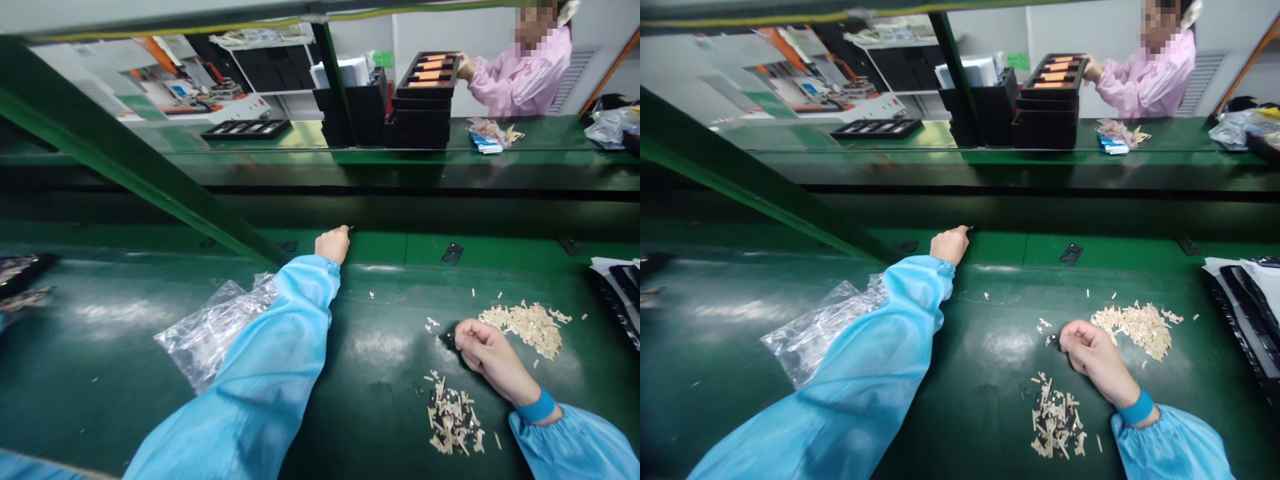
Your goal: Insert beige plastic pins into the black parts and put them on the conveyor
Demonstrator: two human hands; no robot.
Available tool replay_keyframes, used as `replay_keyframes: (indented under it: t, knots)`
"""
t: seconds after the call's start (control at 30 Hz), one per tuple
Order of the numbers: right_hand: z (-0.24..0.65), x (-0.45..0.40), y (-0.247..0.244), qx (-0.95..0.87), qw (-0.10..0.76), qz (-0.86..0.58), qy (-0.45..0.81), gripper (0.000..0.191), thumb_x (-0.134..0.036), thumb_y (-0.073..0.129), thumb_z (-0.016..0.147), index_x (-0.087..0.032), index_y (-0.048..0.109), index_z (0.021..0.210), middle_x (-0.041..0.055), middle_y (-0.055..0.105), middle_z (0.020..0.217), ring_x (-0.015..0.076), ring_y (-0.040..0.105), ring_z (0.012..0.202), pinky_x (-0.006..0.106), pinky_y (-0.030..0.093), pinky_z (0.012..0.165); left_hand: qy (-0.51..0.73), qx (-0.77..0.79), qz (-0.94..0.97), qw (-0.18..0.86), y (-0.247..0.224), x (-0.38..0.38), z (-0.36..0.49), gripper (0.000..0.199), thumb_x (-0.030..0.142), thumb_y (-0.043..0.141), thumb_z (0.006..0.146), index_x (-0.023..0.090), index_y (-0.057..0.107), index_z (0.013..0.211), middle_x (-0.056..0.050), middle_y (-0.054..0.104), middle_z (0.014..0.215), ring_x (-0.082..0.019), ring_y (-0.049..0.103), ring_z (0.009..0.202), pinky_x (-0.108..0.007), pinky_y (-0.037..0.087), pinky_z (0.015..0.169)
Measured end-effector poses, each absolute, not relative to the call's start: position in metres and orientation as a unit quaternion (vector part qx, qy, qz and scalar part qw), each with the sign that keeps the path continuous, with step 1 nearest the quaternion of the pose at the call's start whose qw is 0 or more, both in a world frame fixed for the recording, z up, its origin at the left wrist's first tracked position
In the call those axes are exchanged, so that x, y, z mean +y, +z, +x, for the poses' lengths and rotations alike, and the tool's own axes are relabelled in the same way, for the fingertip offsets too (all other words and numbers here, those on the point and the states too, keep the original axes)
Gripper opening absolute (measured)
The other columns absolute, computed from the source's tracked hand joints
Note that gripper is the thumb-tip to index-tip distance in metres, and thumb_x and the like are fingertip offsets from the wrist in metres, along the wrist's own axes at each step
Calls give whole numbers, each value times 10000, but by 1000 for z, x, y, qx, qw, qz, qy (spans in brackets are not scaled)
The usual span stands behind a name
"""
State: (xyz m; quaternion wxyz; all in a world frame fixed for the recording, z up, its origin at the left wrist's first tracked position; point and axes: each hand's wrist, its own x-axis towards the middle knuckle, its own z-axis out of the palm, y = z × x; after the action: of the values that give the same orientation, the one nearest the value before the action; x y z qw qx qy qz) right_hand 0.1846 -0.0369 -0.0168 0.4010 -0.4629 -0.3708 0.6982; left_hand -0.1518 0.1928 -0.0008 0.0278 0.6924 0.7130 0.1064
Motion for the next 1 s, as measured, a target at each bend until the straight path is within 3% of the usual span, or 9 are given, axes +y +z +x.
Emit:
replay_keyframes:
  t: [0.1, 0.17, 0.27, 0.33, 0.47, 0.53, 0.7, 0.87, 1.0]
  knots:
    - [183, -36, -19, -364, 421, -461, 691, 382, -510, 814, 786, -181, 621, 767, -108, 340, 500, 44, 217, 422, 226, 136, 429, 147, 683, 714, 49, 3, 173, -125, 319, 235, 487, 968, 210, 641, 1246, -136, 710, 1197, -318, 680, 1115, -434, 531, 950]
    - [182, -35, -21, -362, 439, -470, 674, 380, -509, 811, 784, -186, 612, 764, -106, 354, 499, 46, 241, 417, 221, 153, 426, 184, 631, 747, 101, 3, 152, -103, 327, 231, 481, 969, 250, 629, 1260, -73, 691, 1205, -230, 699, 1059, -343, 554, 938]
    - [181, -35, -24, -373, 464, -502, 628, 379, -508, 810, 775, -188, 608, 773, -94, 400, 518, 52, 288, 421, 214, 178, 427, 298, 492, 751, 324, 3, 113, -71, 362, 200, 426, 969, 207, 619, 1276, -84, 618, 1144, -142, 719, 783, -279, 609, 736]
    - [181, -35, -23, -386, 468, -517, 604, 369, -507, 795, 785, -189, 607, 776, -92, 405, 522, 56, 297, 429, 213, 191, 431, 296, 428, 753, 401, 4, 89, -54, 357, 217, 471, 959, 223, 642, 1272, -69, 582, 1106, -104, 693, 699, -252, 604, 688]
    - [180, -35, -16, -422, 465, -536, 565, 320, -456, 781, 789, -192, 604, 755, -86, 413, 533, 68, 301, 453, 216, 210, 435, 300, 402, 687, 526, 1, 60, -33, 386, 216, 608, 884, 214, 625, 1269, -46, 631, 1037, -99, 665, 676, -237, 579, 643]
    - [179, -35, -12, -440, 461, -544, 546, 284, -415, 771, 790, -195, 598, 741, -81, 423, 541, 73, 308, 462, 218, 226, 439, 313, 405, 630, 584, -2, 54, -26, 350, 208, 683, 817, 174, 635, 1162, -20, 652, 925, -98, 637, 669, -221, 547, 622]
    - [177, -37, -7, -469, 438, -569, 514, 202, -337, 736, 776, -196, 600, 727, -65, 465, 555, 88, 362, 486, 222, 288, 471, 336, 428, 543, 639, -7, 45, -13, 190, 261, 740, 759, 147, 612, 841, 22, 617, 718, -82, 588, 636, -203, 488, 627]
    - [174, -39, -3, -477, 415, -598, 492, 156, -316, 705, 764, -198, 611, 722, -27, 548, 603, 110, 427, 529, 228, 342, 491, 361, 444, 497, 652, -9, 39, -7, 241, 305, 735, 747, 174, 545, 819, 61, 569, 624, -75, 541, 487, -195, 439, 482]
    - [170, -40, -1, -483, 396, -617, 479, 135, -307, 681, 749, -201, 609, 706, -19, 562, 602, 115, 430, 529, 232, 341, 482, 370, 440, 492, 654, -11, 37, -6, 269, 308, 738, 749, 190, 504, 806, 71, 565, 580, -83, 549, 449, -194, 434, 453]
